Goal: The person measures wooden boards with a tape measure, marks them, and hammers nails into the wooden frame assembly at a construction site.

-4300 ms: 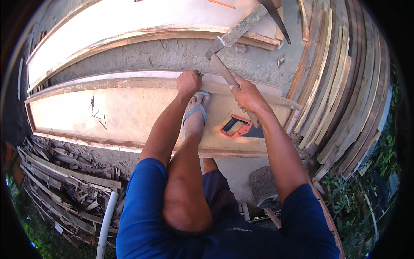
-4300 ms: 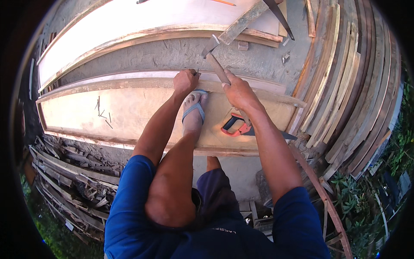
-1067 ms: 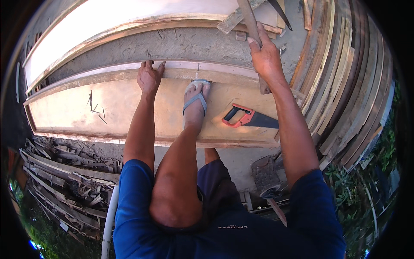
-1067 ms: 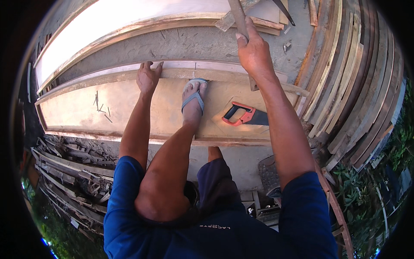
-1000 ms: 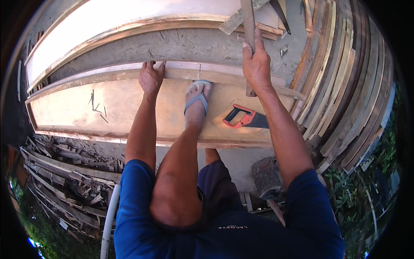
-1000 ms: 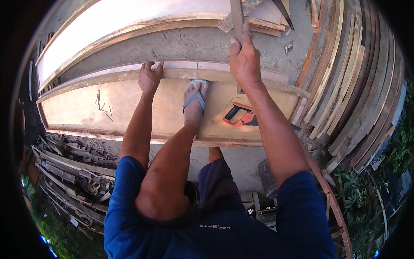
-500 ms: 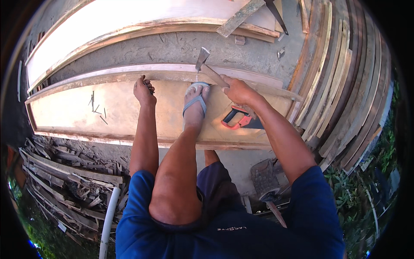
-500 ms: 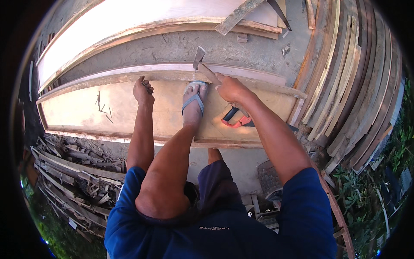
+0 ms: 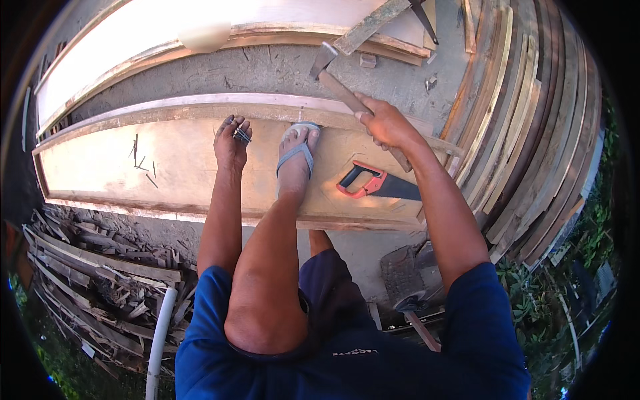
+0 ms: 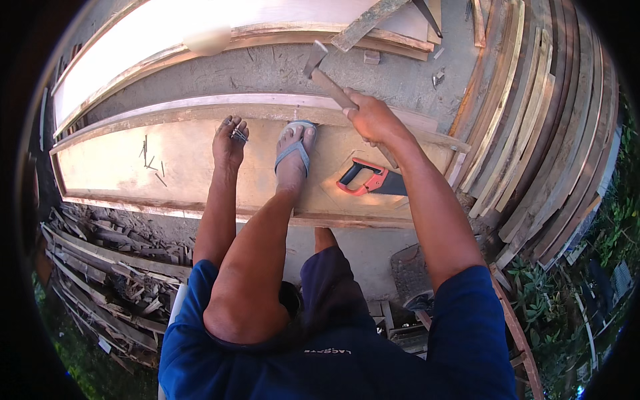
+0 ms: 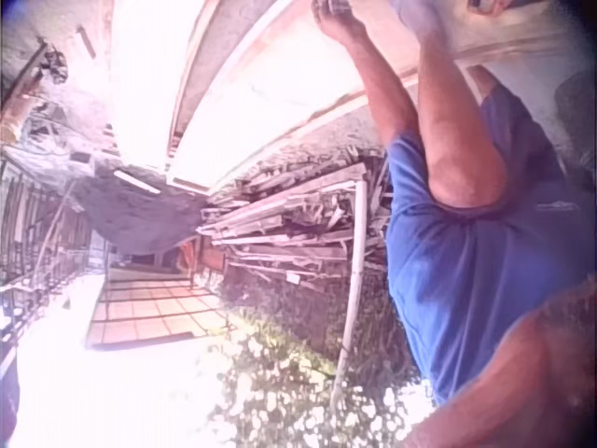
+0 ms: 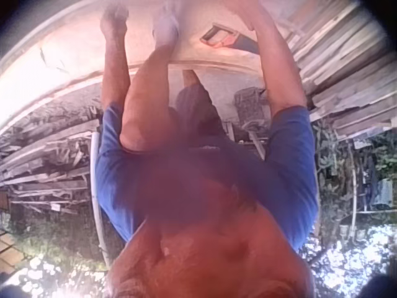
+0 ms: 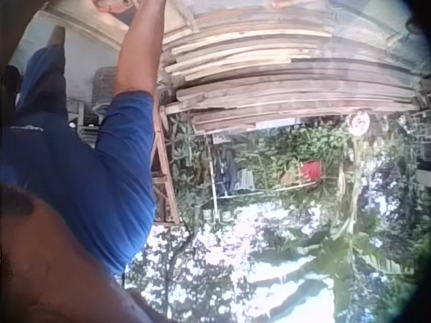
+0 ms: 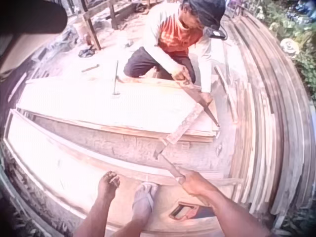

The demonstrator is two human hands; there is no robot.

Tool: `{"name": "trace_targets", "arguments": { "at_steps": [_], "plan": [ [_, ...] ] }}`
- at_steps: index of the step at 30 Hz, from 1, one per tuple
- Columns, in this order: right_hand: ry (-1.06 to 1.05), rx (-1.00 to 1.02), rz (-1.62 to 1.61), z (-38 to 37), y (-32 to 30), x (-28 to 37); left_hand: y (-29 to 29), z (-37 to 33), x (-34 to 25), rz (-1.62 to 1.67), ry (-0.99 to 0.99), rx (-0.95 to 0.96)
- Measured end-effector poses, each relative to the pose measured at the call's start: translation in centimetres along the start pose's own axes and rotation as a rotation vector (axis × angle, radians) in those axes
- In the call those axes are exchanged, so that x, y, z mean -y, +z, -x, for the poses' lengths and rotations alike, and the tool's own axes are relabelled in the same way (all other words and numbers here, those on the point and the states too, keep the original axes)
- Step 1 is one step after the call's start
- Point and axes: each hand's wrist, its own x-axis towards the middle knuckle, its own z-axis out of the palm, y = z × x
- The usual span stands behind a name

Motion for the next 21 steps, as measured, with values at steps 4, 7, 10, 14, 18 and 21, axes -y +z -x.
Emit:
{"name": "trace_targets", "arguments": {
  "at_steps": [4,7,10,14,18,21],
  "plan": [
    [-0.449,-0.858,-0.028,-2.7,2.1,-1.1,1.4,1.1,0.5,-0.034,-0.01,0.058],
    [-0.189,-0.227,0.168,-2.2,3.3,-1.4,0.7,1.6,0.4,-0.035,-0.049,0.016],
    [0.068,0.272,0.116,-1.1,0.8,-0.1,-0.2,2.2,0.4,0.005,-0.066,0.066],
    [-0.33,-0.515,0.049,-2.6,2.1,-2.4,0.4,3.1,1.0,0.053,-0.135,0.129],
    [-0.05,0.089,0.231,-1.7,6.5,-1.4,-2.9,2.9,-0.6,0.138,-0.158,0.146],
    [0.048,0.078,-0.015,0.3,4.9,0.0,-2.5,4.5,-2.1,0.16,-0.118,0.169]
  ]
}}
